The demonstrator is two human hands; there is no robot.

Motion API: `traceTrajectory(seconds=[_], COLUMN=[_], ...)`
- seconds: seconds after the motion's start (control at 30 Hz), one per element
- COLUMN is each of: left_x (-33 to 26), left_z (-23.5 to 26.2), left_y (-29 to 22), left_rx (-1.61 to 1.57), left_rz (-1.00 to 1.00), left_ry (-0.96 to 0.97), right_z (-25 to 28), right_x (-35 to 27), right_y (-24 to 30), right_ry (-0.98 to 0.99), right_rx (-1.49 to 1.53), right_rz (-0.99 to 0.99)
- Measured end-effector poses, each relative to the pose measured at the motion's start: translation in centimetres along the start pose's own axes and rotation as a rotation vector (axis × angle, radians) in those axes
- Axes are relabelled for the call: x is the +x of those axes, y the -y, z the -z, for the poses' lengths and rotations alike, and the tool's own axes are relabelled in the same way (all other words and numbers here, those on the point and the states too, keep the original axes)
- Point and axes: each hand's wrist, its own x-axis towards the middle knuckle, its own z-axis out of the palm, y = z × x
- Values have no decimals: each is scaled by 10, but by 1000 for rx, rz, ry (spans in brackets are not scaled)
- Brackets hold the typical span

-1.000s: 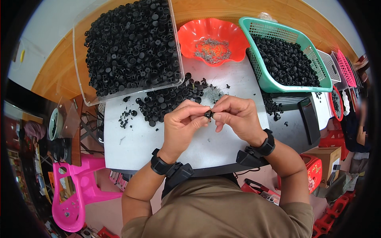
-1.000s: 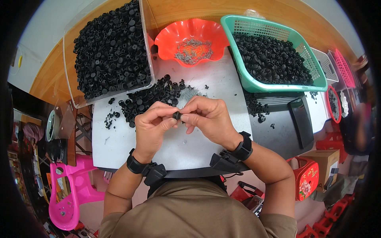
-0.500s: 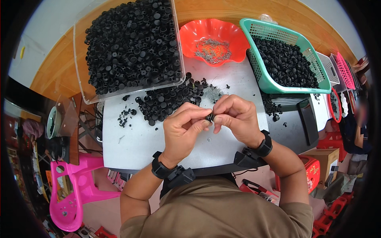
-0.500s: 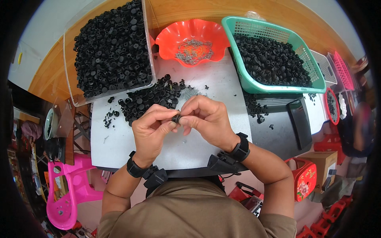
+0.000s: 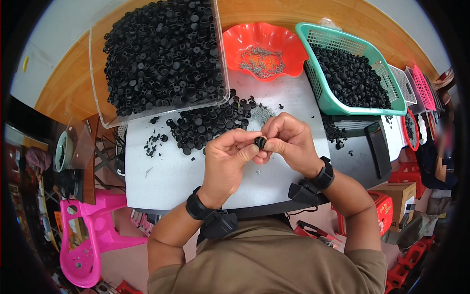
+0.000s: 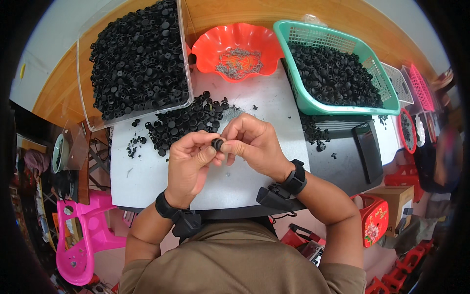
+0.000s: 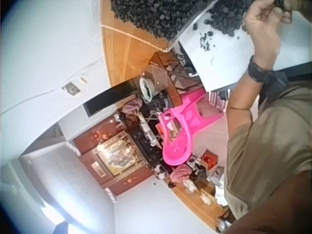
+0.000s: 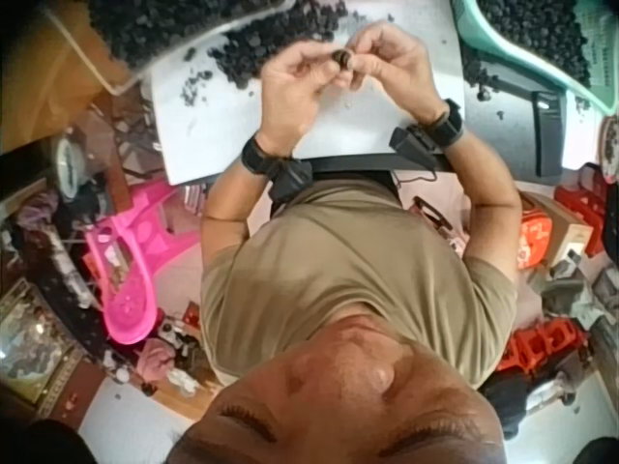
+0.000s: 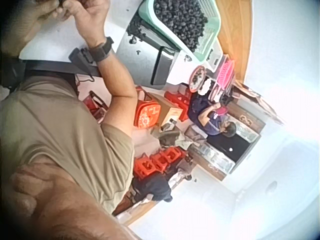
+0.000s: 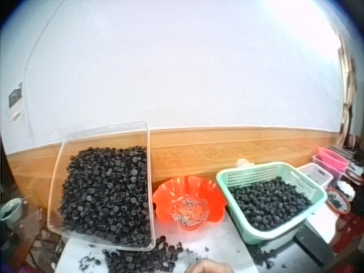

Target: Assembling small black plastic components by hand at a workstation.

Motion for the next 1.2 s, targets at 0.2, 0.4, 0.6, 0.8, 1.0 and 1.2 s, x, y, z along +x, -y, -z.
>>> traceTrajectory(seconds=[0.2,0.4,0.6,0.8,1.0,1.2], left_x=[-1,-4,-16,-55,-96,-70], left_z=[-1,-2,-6,20,71,120], left_y=[-2,0,-10,-36,-69,-83], left_rx=[-118,-158,-147,250,608,1066], left_rz=[135,182,207,198,93,-183], left_ry=[-75,-77,-94,-108,-369,-508], right_z=[9,1,-8,28,108,56], right_x=[1,1,0,0,-3,-6], right_y=[8,21,27,87,108,87], right_ry=[-4,58,48,-258,-544,-453], right_rx=[-179,-622,-789,-925,-1165,-1185], right_rz=[134,319,416,316,91,308])
